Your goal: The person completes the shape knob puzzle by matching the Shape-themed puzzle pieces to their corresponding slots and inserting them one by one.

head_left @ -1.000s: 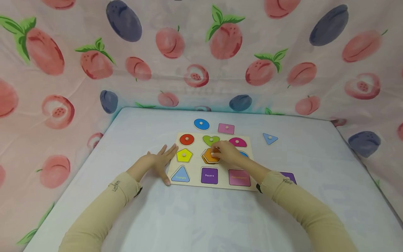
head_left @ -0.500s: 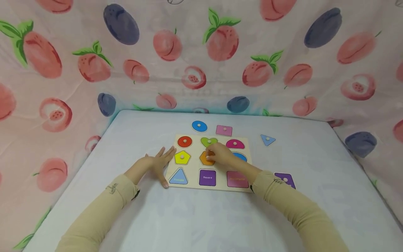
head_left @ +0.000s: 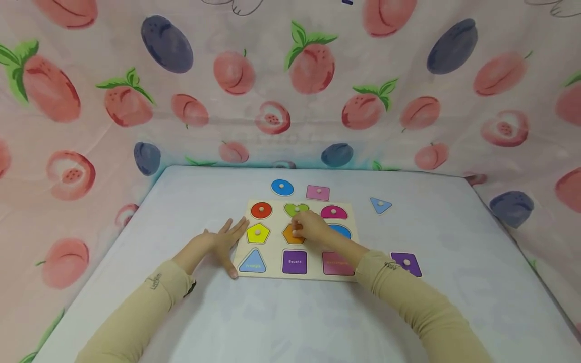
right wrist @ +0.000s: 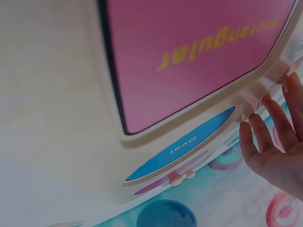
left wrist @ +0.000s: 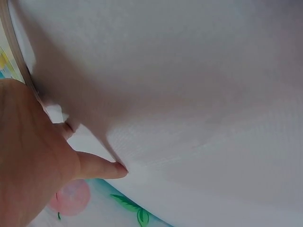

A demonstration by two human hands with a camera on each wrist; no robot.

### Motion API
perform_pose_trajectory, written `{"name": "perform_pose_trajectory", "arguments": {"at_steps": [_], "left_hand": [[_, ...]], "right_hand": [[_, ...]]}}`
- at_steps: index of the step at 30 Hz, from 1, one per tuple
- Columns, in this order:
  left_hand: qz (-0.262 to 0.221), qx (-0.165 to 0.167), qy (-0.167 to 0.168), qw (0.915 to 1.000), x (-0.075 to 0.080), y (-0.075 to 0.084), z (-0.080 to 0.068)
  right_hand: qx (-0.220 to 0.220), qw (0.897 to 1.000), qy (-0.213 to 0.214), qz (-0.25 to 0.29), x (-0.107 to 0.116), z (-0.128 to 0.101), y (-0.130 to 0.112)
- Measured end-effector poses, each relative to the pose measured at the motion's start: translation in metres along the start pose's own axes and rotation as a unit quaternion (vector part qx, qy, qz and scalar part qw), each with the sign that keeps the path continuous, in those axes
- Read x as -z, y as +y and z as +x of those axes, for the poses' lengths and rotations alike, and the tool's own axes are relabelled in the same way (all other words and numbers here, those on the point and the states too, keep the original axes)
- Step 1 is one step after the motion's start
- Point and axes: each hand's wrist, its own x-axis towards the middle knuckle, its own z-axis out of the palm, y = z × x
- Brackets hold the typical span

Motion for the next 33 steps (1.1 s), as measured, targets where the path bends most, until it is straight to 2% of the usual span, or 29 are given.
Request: {"name": "perform_pose_trajectory", "arguments": {"at_steps": [12,21,28,33], "left_hand": [[-0.007,0.006,0.006,0.9999,-0.003,-0.005,-0.002],[0.008,0.001,0.004,1.0000,0.000,-0.003,0.006],[0.010,0.013,-0.002,0.9999,0.001,-0.003,0.005],[0.009,0.004,-0.002,0.9999,-0.003,-0.004,0.005]], "right_hand": [[0.027,0.999,-0.017,-0.016,0.001,0.002,-0.003],[0.035,0.994,-0.049,-0.090,0.011,0.009,-0.003],[0.057,0.991,-0.083,-0.089,0.018,0.013,-0.005],[0.071,0.990,-0.092,-0.075,0.022,0.016,-0.007]]}}
